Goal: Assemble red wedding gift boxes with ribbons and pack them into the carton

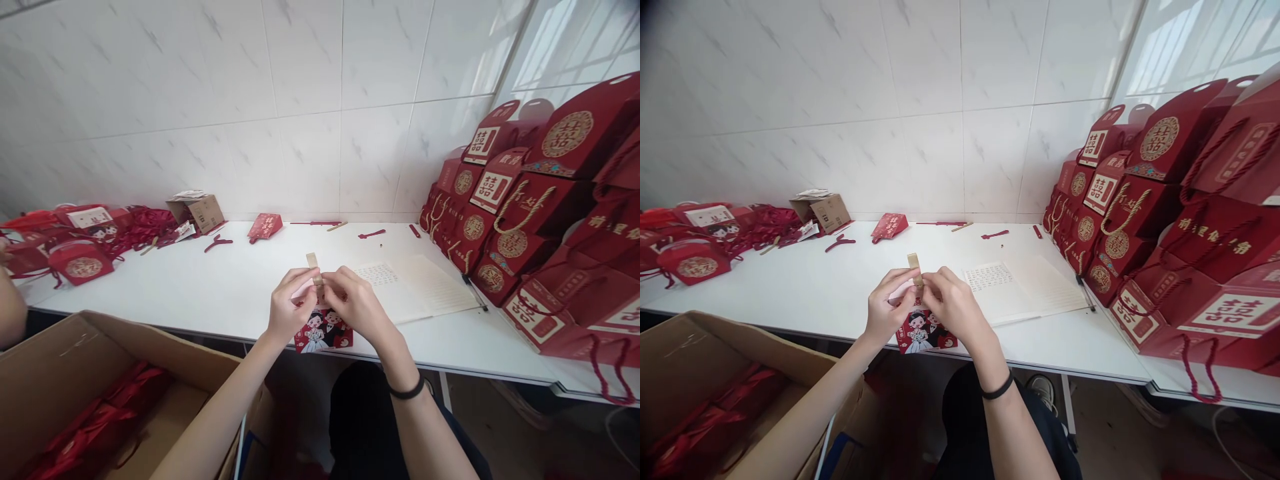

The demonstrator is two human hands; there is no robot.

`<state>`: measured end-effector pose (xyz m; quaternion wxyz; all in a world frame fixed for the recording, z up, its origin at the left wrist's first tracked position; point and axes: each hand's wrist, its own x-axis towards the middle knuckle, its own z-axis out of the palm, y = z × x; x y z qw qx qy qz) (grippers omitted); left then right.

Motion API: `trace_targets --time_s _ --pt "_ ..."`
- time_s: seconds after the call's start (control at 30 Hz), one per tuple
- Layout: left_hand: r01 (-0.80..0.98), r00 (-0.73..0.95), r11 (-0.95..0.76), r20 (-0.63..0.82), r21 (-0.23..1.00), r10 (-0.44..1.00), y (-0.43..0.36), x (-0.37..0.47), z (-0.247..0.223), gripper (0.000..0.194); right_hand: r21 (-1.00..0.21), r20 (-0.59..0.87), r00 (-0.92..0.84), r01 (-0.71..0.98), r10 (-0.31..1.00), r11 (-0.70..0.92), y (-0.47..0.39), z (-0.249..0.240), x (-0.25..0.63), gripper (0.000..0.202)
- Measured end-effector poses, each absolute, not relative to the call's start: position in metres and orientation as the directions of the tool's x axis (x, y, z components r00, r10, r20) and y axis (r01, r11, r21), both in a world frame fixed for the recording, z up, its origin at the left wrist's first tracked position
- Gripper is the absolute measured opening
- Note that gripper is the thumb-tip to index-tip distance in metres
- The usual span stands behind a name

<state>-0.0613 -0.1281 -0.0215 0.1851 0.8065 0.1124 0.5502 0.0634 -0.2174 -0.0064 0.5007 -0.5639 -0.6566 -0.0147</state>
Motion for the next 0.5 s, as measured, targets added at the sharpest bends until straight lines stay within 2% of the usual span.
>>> trace_targets --time_s 0.5 --pt "0.007 0.369 -0.861 0.799 0.509 0.475 -0.1309 -0.0617 -0.0209 0.026 -0.592 0.658 0.138 0.702 0.740 0.395 -0.2168 -0.0059 0.0643 0.015"
